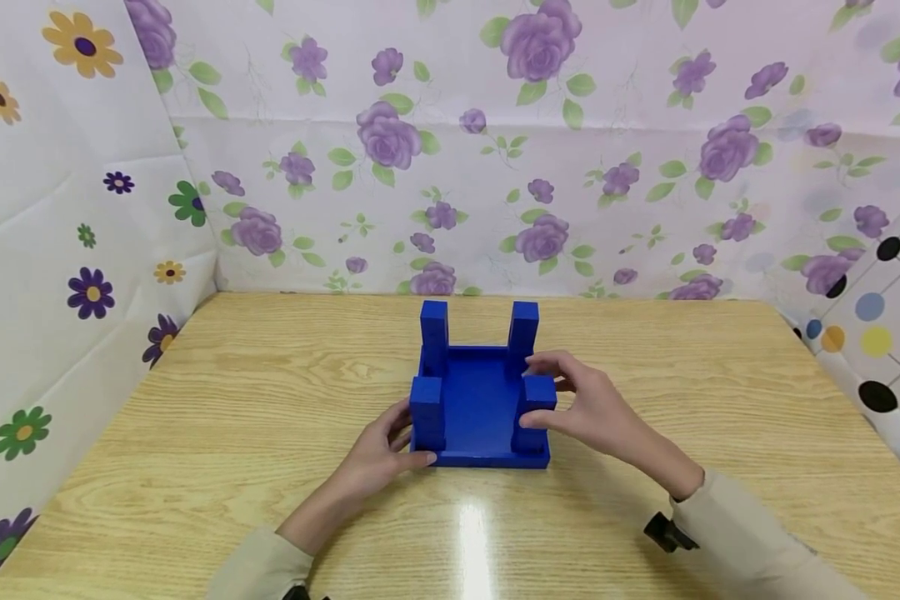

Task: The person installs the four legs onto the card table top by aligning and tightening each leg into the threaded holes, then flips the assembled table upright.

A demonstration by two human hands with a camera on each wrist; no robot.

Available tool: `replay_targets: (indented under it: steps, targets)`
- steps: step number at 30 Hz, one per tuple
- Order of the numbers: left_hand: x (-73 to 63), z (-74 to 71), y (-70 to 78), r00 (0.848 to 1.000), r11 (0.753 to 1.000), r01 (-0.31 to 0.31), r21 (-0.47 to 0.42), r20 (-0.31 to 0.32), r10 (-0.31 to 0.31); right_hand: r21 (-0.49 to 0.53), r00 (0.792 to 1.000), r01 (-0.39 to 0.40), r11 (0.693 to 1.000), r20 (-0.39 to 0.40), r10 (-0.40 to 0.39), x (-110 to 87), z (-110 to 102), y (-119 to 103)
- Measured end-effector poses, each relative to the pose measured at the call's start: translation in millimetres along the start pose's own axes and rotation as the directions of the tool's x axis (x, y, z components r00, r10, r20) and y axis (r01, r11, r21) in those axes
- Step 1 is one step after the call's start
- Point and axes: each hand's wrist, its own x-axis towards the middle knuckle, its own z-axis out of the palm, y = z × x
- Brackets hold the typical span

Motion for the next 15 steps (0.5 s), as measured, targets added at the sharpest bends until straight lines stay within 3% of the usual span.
replay_targets:
  steps: [3,8,12,15]
  targets:
    - [-0.1,-0.1,0.4,1.0,1.0,0.005,-0.009,0.007,-0.005,0.13,0.99,-0.015,0.991,0.143,-0.004,3.3,-11.6,6.0]
    - [-0.7,-1.4,0.2,1.0,1.0,0.003,-0.005,0.007,-0.003,0.315,0.942,-0.076,0.946,0.335,-0.036,10.1,-27.6,16.3]
    - [-0.4,-1.4,-1.1,1.0,1.0,0.0,-0.003,0.009,0.0,0.383,0.923,-0.119,0.916,0.383,-0.04,13.5,-32.6,21.5]
    - [-0.2,-1.1,-2.1,1.0,1.0,0.001,0.0,0.007,-0.001,0.381,0.919,-0.131,0.915,0.393,-0.032,14.9,-34.1,22.6]
